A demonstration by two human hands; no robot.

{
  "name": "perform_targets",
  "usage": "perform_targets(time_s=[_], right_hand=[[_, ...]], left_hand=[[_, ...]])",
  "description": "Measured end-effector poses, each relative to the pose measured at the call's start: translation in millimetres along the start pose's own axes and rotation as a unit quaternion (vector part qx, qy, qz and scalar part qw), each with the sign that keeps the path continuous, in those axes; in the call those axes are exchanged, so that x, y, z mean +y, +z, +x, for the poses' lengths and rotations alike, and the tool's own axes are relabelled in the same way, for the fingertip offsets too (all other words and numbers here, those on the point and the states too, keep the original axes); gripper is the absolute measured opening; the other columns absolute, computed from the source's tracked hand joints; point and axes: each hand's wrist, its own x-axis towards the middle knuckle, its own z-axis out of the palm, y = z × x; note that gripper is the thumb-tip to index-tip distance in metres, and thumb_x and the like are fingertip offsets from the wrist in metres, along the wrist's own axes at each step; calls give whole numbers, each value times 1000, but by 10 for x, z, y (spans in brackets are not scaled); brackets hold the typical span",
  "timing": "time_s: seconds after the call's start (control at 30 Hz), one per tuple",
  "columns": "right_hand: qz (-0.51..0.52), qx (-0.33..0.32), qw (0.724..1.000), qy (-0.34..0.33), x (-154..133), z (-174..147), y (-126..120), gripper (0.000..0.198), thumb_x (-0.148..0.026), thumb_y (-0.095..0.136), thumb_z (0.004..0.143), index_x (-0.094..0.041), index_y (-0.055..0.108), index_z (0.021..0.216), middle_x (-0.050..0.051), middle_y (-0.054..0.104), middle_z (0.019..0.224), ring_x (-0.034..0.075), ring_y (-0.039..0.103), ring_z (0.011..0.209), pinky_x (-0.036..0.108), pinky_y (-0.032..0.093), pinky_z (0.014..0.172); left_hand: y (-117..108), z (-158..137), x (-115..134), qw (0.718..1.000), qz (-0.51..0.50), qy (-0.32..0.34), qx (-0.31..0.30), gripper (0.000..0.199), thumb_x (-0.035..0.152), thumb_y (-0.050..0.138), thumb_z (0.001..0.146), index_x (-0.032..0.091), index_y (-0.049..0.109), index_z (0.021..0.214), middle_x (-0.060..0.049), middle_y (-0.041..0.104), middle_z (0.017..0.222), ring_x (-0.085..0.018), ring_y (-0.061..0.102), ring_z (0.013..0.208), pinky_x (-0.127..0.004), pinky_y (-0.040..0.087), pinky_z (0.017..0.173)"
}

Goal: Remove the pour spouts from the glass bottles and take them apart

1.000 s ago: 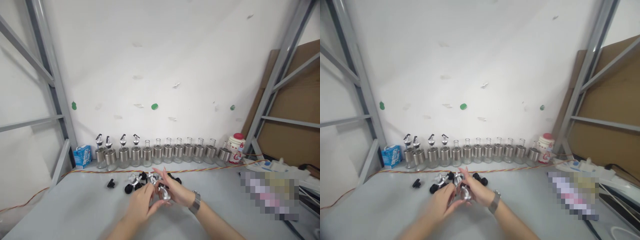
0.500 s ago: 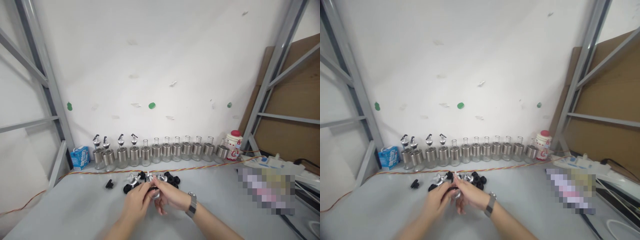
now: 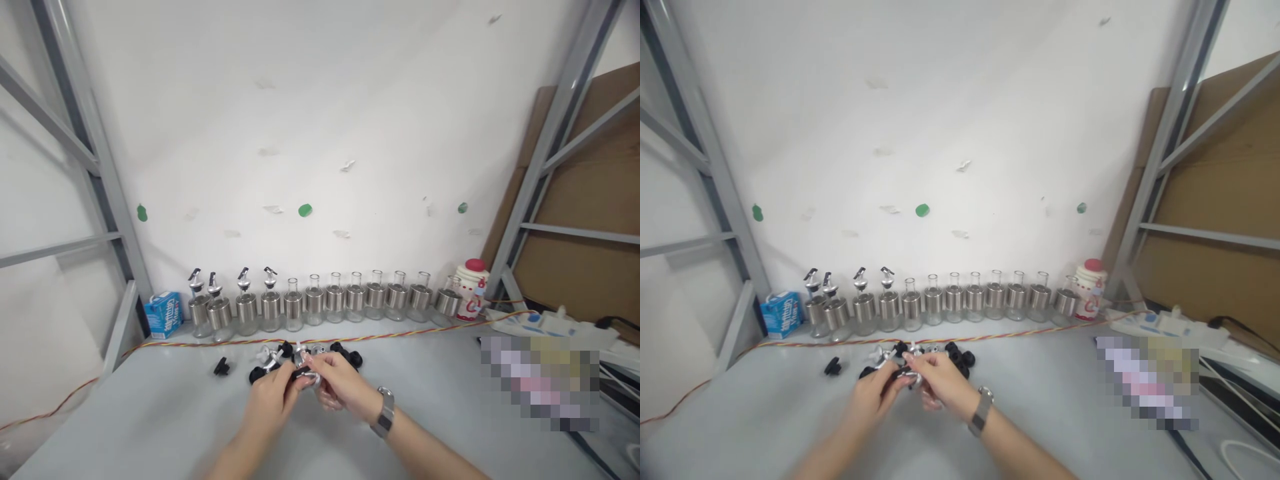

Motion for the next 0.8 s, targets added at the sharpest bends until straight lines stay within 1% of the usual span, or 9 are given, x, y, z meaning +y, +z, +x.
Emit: perform_targets(time_s=[0.13, 0.2, 0.27, 0.37, 0.47, 0.67, 0.73, 0.8], right_hand=[[-7, 11, 1000, 8, 24, 1, 9, 43, -59, 56, 66, -18, 45, 61, -13, 27, 28, 3, 23, 22, 16, 17, 28], [13, 12, 1000, 16, 36, -8, 29, 41, -57, 57, 67, -19, 42, 60, -14, 24, 31, 2, 19, 24, 15, 16, 28], [47, 7, 999, 25, 51, -18, 47, 40, -55, 55, 70, -19, 39, 59, -13, 23, 34, 2, 18, 26, 15, 17, 30], [87, 4, 996, 27, 74, -20, 56, 37, -51, 57, 71, -20, 39, 63, -12, 30, 39, 2, 19, 30, 15, 18, 32], [109, 5, 994, 23, 84, -16, 49, 34, -49, 58, 71, -20, 40, 67, -12, 36, 43, 1, 18, 30, 14, 16, 32], [140, -24, 988, 67, 94, -16, 58, 37, -52, 52, 74, -21, 38, 62, -13, 27, 36, 3, 17, 29, 15, 19, 30], [125, -10, 989, 81, 113, -3, 86, 39, -55, 48, 75, -21, 37, 61, -13, 26, 32, 4, 17, 27, 16, 22, 29], [97, 25, 991, 92, 132, 13, 126, 40, -59, 44, 75, -21, 38, 62, -13, 26, 29, 5, 20, 24, 16, 23, 27]], left_hand=[[7, -8, 2, 999, 13, 24, 21, 22, 37, 37, 86, 21, 51, 81, -1, 64, 64, -14, 60, 56, -20, 42, 52], [18, -15, -2, 999, 19, 30, 22, 20, 36, 38, 86, 20, 51, 83, -1, 64, 64, -14, 61, 57, -20, 42, 53], [35, -19, -8, 999, 27, 27, 16, 20, 36, 39, 85, 20, 51, 82, 0, 63, 61, -13, 60, 54, -20, 41, 51], [68, -20, -18, 1000, 28, 5, 6, 23, 39, 40, 84, 20, 50, 78, 1, 61, 57, -13, 58, 51, -20, 40, 49], [76, -15, -2, 1000, 2, -28, -8, 22, 40, 40, 84, 20, 48, 80, 1, 60, 58, -12, 57, 51, -19, 39, 48], [22, -11, 79, 994, -73, -67, -42, 18, 35, 35, 86, 21, 43, 77, 2, 56, 59, -12, 53, 52, -19, 39, 50], [25, -14, 88, 993, -82, -69, -42, 17, 34, 35, 86, 21, 43, 77, 2, 56, 60, -12, 52, 53, -20, 39, 52], [32, -14, 93, 992, -88, -78, -37, 18, 34, 35, 85, 21, 43, 75, 2, 55, 59, -12, 52, 53, -20, 39, 52]])
